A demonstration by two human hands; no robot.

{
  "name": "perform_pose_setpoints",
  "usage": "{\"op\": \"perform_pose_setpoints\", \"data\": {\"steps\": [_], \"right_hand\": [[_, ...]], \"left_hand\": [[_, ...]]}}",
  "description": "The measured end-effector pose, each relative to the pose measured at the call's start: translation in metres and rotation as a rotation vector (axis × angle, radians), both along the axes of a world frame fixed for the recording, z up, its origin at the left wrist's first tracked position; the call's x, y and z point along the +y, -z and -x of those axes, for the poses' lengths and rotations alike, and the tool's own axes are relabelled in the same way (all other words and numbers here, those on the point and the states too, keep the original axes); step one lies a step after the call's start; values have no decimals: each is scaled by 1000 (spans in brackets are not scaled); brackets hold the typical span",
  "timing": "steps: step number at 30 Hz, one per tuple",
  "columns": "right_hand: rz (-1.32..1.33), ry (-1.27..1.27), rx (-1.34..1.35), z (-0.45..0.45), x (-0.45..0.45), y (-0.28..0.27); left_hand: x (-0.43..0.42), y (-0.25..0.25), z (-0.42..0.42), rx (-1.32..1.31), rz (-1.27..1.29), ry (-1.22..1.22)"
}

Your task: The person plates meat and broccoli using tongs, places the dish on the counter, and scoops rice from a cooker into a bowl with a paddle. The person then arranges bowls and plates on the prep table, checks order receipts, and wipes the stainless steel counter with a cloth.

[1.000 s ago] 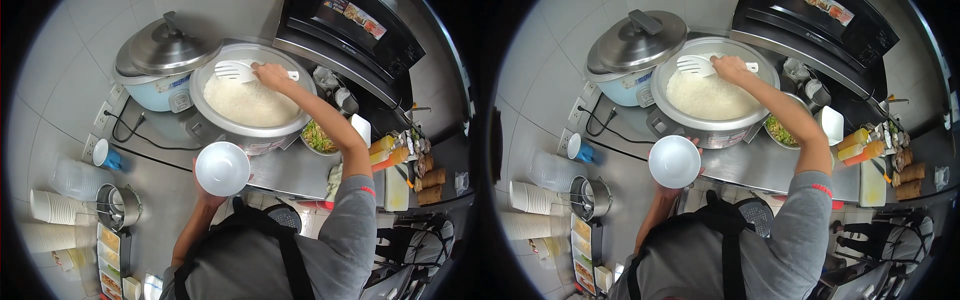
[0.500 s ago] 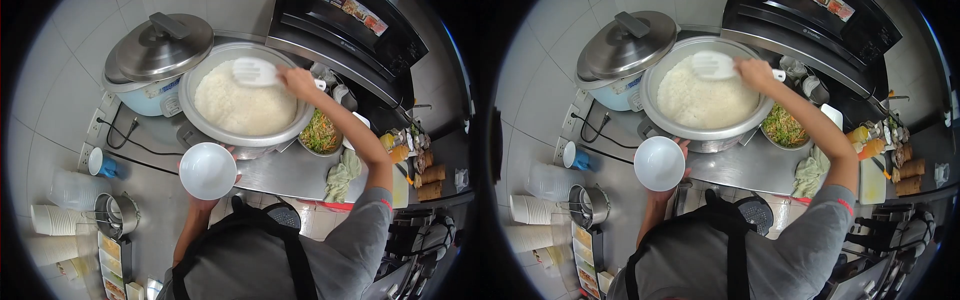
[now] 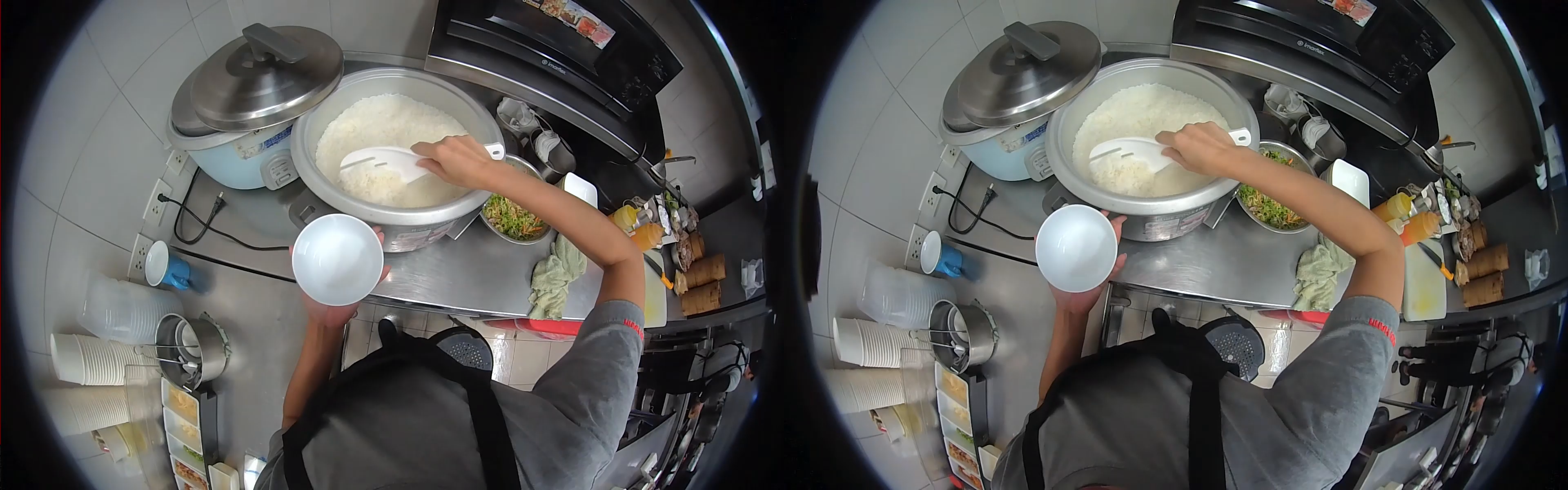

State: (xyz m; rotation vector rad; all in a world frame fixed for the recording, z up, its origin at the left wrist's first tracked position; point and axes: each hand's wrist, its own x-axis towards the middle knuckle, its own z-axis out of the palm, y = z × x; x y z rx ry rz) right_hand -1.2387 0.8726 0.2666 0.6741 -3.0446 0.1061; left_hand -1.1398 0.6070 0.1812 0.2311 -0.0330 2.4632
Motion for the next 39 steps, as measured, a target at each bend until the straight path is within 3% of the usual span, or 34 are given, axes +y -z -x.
{"op": "perform_pose_setpoints", "data": {"steps": [5,8,12,14,18,21,22,25,26,29,34,37,39], "right_hand": [[146,-178,-5,2,20,3],[322,62,-585,8,31,-11],[482,172,-886,17,45,-13],[547,234,-801,14,50,-19],[764,259,-624,7,55,-43],[925,253,-491,-2,39,-63],[898,231,-368,2,37,-59],[413,193,407,-10,8,-52],[263,245,473,-20,-5,-55],[222,77,684,-29,-10,-54],[491,263,380,-9,24,-54],[69,326,340,18,43,-14],[-24,241,381,30,48,8]], "left_hand": [[-14,-9,-12,-102,241,-93],[-29,-27,-15,-79,361,-196],[-38,-47,3,-54,418,-379],[-38,-71,11,-14,353,-377],[-9,-98,39,110,581,-459],[31,-97,72,124,560,-388],[49,-97,82,120,557,-424],[85,-99,108,152,502,-478],[90,-99,112,171,477,-482],[89,-96,117,152,457,-459],[58,-80,114,6,429,-341],[39,-85,104,14,444,-367],[33,-88,103,13,430,-389]]}}
